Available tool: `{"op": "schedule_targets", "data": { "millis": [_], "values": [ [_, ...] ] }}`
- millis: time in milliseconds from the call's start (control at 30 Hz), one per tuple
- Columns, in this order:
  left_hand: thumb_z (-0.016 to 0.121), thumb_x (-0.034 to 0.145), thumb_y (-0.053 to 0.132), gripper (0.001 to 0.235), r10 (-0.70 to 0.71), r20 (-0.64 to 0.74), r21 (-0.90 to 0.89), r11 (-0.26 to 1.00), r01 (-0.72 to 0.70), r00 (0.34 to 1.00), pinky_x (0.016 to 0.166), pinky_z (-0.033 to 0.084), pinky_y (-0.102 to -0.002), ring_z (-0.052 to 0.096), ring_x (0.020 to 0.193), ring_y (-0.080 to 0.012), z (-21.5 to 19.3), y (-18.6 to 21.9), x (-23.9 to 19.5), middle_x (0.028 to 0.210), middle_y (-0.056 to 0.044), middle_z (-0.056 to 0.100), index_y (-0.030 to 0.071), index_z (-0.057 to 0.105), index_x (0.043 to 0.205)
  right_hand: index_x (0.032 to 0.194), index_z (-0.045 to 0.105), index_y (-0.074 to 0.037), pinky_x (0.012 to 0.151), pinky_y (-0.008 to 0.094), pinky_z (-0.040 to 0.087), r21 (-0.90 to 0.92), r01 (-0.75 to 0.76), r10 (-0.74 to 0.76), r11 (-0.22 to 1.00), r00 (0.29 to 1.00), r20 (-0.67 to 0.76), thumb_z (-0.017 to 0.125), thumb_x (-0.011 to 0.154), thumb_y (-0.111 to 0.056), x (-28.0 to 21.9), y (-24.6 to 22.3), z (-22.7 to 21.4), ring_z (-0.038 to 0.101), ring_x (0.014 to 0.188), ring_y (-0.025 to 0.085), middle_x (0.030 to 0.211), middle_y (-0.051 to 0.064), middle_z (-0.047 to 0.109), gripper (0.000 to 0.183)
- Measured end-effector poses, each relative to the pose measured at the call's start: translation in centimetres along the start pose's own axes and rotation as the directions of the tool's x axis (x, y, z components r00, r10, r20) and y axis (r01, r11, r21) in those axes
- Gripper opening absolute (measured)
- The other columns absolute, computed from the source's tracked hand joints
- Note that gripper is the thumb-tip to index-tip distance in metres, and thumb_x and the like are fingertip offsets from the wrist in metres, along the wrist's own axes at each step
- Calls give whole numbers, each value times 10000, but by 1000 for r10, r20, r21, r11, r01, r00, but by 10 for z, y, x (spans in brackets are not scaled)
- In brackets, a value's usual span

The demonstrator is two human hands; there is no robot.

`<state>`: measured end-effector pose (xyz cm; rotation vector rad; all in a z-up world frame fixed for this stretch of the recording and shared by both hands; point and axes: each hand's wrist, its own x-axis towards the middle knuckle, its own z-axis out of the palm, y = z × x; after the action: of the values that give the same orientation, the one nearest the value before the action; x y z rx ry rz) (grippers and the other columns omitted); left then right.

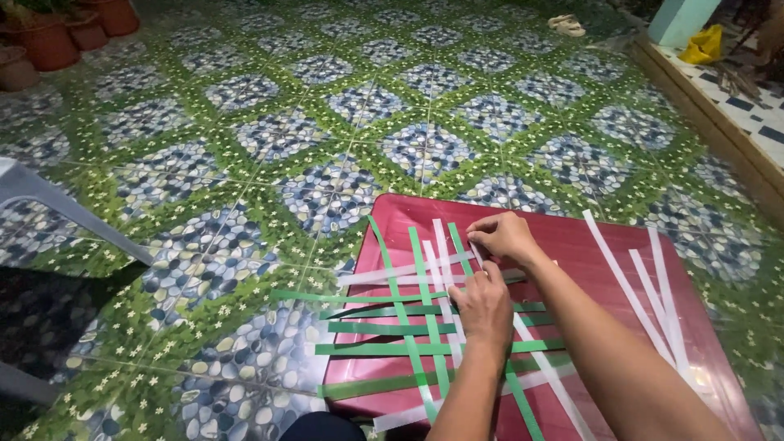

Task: Weaving green and white plastic strips together on a small table to create a mat or component.

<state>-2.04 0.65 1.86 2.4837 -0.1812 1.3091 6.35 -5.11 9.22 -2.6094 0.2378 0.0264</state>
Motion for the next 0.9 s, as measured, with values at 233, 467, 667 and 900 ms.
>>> {"op": "schedule_targets", "data": {
  "millis": [233, 467, 667, 900],
  "values": [
    [480, 624, 4, 256, 33, 96, -50, 998, -28, 995, 590, 362, -551, 457, 547, -244, 28, 1, -24, 631, -107, 488, -52, 574, 855, 861, 703, -316, 746, 333, 518, 53, -26, 31, 998, 996, -85, 690, 690, -300, 12, -2, 18, 637, 865, 233, 814, 26, 691, 173],
    [488, 676, 1, 139, -24, 168, -67, 997, 36, 985, 517, 322, -426, 417, 650, -246, -7, 1, 2, 770, -109, 439, -13, 552, 799, 853, 710, -279, 755, 353, 513, 46, 31, -26, 998, 994, -105, 694, 697, -263, 25, -6, 22, 630, 893, 240, 835, 32, 691, 158],
    [518, 708, 115, 476, -97, 265, 3, 995, 100, 959, 606, 325, -449, 420, 877, -358, -14, 5, 6, 1034, -270, 435, -100, 429, 1124, 853, 704, -299, 811, 351, 496, -11, 82, -82, 997, 993, -83, 673, 705, -286, 28, -4, 23, 627, 903, 225, 821, -2, 693, 152],
    [355, 799, 219, 572, -208, 584, 102, 978, 184, 785, 915, 117, -611, 196, 1235, -387, -16, 4, 11, 1269, -300, 329, -142, 301, 1239, 1036, 642, -234, 894, 417, 449, -21, 178, -177, 984, 983, 39, 599, 756, -283, -1, -11, -2, 600, 986, 264, 963, 52, 680, 288]
  ]
}}
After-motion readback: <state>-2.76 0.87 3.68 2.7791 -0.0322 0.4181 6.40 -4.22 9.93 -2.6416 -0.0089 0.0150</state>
